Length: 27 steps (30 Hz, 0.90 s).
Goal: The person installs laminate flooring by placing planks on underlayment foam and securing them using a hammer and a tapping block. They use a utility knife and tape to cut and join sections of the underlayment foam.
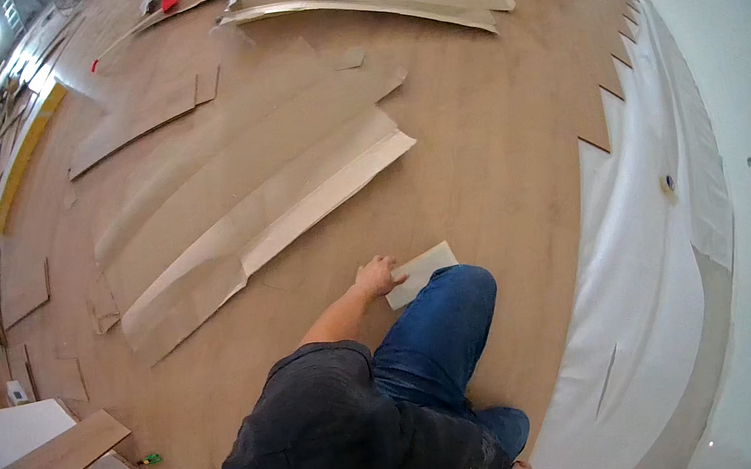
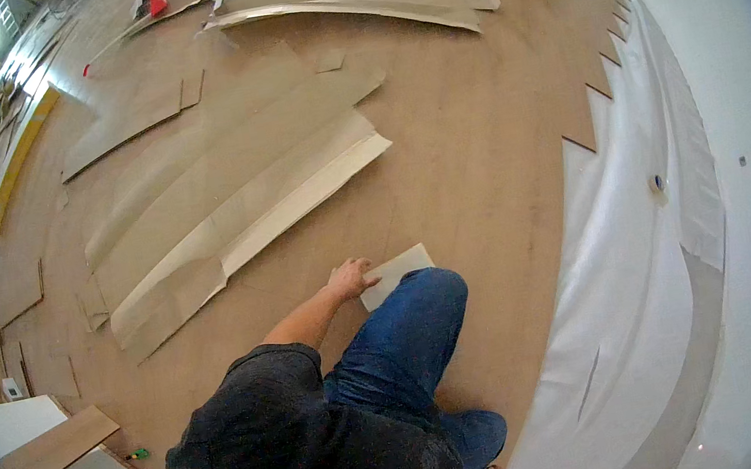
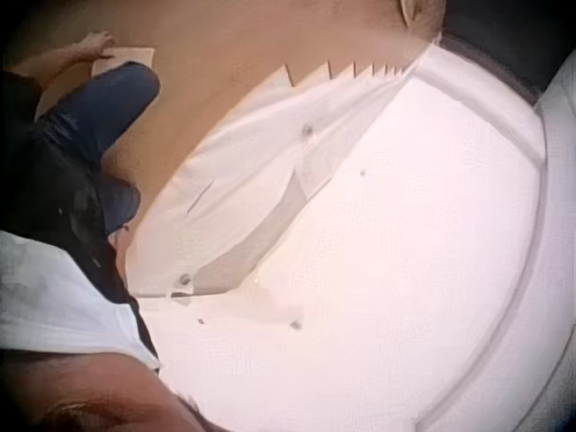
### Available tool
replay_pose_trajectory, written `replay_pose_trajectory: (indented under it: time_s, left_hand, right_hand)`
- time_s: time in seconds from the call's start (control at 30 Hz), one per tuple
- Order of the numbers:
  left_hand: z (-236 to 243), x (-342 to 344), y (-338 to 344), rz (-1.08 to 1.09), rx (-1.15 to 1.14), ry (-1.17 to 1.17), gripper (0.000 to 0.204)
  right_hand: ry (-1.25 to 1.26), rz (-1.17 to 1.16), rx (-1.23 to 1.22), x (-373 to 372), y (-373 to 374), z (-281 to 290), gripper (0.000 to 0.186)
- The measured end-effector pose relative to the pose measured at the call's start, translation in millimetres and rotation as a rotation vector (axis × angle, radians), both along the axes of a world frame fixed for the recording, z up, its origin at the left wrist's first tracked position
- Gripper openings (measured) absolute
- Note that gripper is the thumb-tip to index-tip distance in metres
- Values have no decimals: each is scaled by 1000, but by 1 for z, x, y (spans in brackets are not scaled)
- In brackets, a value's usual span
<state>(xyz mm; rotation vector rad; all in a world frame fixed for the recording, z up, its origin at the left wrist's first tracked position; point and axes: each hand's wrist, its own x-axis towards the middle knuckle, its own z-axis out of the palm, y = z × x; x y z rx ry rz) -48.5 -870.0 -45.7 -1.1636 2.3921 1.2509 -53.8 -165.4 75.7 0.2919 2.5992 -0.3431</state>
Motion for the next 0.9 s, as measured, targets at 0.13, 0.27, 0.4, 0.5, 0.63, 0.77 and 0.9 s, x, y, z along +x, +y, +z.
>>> replay_pose_trajectory:
  time_s: [0.13,0.27,0.4,0.5,0.63,0.77,0.9]
  left_hand:
    - [-39,23,-78,1147,586,227,86]
    - [-63,125,-112,1933,764,776,83]
    - [-67,132,-152,1979,911,1005,76]
    - [-75,156,-193,2035,864,1030,39]
    - [-80,137,-201,2080,681,973,21]
    - [-51,101,-168,1889,697,965,23]
    - [-7,84,-84,1851,838,945,14]
  right_hand:
    - [168,-161,-47,-49,7,-15,24]
    - [447,146,51,-107,10,55,21]
    - [484,80,62,-178,-15,125,37]
    - [537,232,-203,-236,-76,143,30]
    - [555,647,-504,-243,-214,186,25]
    - [427,1168,-626,-277,-291,197,20]
    - [207,1372,-773,-298,-342,214,28]
